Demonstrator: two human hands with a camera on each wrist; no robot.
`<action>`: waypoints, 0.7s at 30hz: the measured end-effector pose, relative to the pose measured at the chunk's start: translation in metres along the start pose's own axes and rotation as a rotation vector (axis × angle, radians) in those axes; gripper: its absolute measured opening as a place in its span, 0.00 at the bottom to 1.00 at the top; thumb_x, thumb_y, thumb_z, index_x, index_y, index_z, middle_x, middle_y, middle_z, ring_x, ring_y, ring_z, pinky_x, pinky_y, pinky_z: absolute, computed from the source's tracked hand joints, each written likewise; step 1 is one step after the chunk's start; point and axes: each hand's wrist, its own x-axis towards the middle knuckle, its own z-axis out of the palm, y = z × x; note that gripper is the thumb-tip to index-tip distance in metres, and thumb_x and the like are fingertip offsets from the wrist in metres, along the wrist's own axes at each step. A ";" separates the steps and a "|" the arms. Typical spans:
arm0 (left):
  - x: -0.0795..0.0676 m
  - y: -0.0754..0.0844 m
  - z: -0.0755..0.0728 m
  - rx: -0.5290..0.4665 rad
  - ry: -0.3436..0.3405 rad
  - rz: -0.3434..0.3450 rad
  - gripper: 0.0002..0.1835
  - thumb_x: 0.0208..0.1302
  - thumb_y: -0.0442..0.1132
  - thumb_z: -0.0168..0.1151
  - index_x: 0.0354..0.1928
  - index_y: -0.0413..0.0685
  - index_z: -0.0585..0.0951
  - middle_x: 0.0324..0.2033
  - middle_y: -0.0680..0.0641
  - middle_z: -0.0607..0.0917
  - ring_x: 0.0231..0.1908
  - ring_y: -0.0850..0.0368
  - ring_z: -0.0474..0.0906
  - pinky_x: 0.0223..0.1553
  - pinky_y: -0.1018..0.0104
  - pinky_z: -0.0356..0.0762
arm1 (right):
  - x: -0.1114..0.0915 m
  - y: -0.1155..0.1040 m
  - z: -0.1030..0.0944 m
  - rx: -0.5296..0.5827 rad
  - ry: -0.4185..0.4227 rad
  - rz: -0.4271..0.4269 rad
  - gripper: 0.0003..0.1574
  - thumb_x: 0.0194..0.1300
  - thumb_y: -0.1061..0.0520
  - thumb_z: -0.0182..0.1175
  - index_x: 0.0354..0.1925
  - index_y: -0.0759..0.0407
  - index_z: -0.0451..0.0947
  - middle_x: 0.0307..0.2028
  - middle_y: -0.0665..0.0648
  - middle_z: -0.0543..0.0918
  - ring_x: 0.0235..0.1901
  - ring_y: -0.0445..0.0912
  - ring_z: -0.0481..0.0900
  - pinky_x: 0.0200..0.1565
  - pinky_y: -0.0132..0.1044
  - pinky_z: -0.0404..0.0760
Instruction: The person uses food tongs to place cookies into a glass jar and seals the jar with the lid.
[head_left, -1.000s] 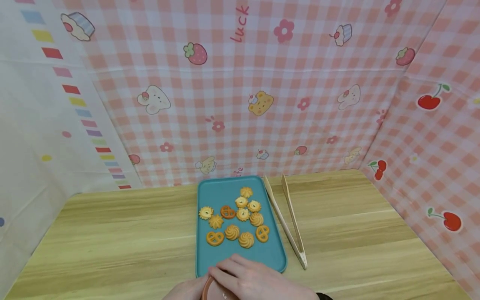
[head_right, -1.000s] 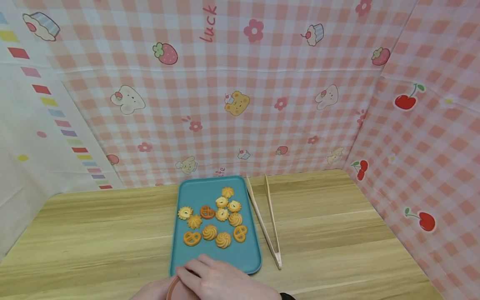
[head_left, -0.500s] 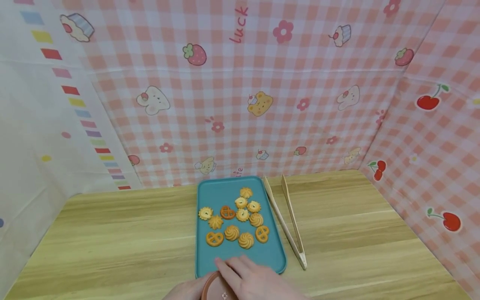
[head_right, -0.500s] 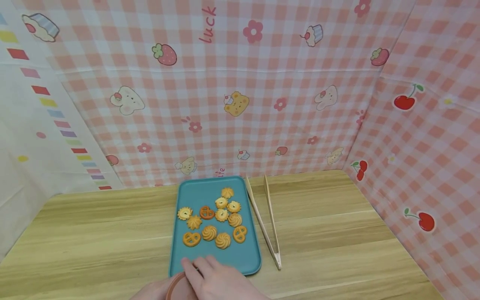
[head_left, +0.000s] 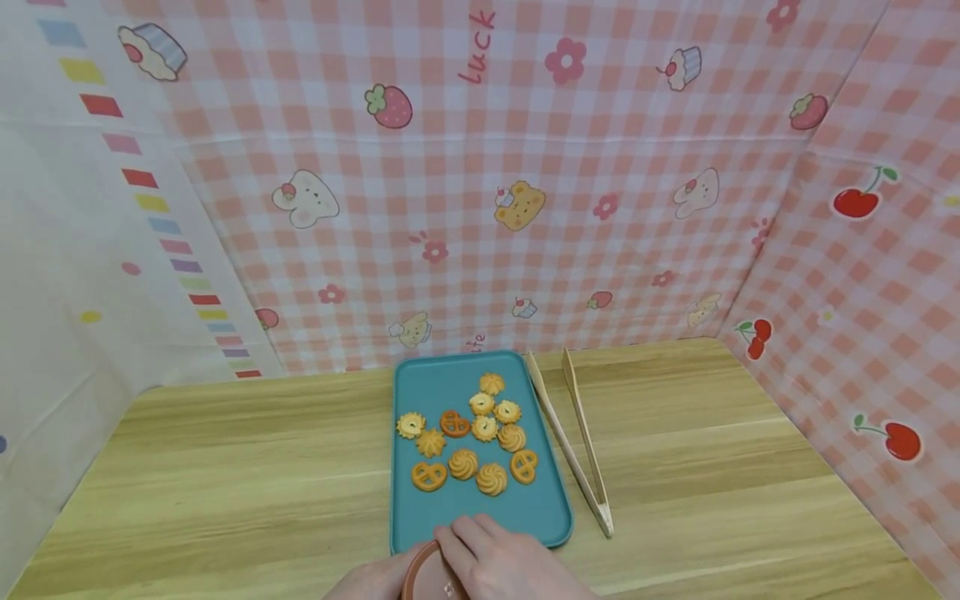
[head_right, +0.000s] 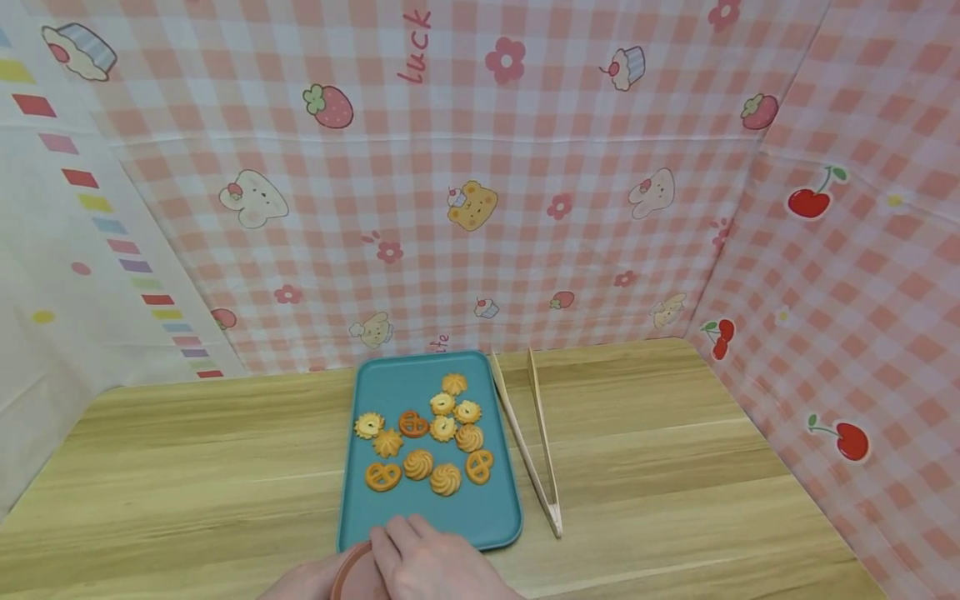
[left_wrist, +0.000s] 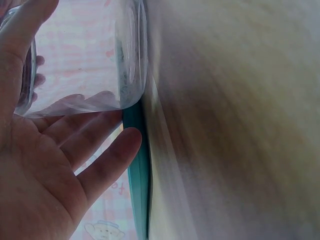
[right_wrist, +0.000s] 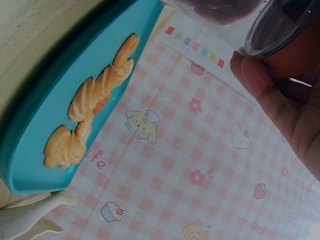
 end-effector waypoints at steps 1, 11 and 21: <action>0.000 -0.001 0.000 0.002 0.002 0.006 0.31 0.63 0.55 0.62 0.63 0.48 0.73 0.48 0.57 0.82 0.43 0.69 0.77 0.39 0.70 0.77 | 0.000 0.000 0.000 0.002 0.007 -0.004 0.31 0.69 0.39 0.52 0.50 0.63 0.79 0.43 0.51 0.78 0.40 0.40 0.74 0.40 0.23 0.74; 0.000 -0.002 0.000 -0.045 -0.003 0.023 0.29 0.63 0.53 0.62 0.63 0.50 0.72 0.48 0.58 0.82 0.42 0.70 0.77 0.39 0.71 0.77 | 0.001 0.006 0.000 0.061 0.018 -0.060 0.30 0.68 0.40 0.53 0.52 0.63 0.79 0.44 0.51 0.78 0.41 0.41 0.75 0.43 0.24 0.74; -0.001 -0.004 -0.005 0.010 -0.042 0.043 0.28 0.65 0.53 0.59 0.64 0.51 0.71 0.52 0.57 0.81 0.46 0.68 0.78 0.42 0.69 0.77 | 0.003 0.018 -0.001 0.161 -0.100 -0.154 0.34 0.71 0.40 0.49 0.65 0.60 0.71 0.55 0.48 0.73 0.54 0.39 0.70 0.56 0.25 0.65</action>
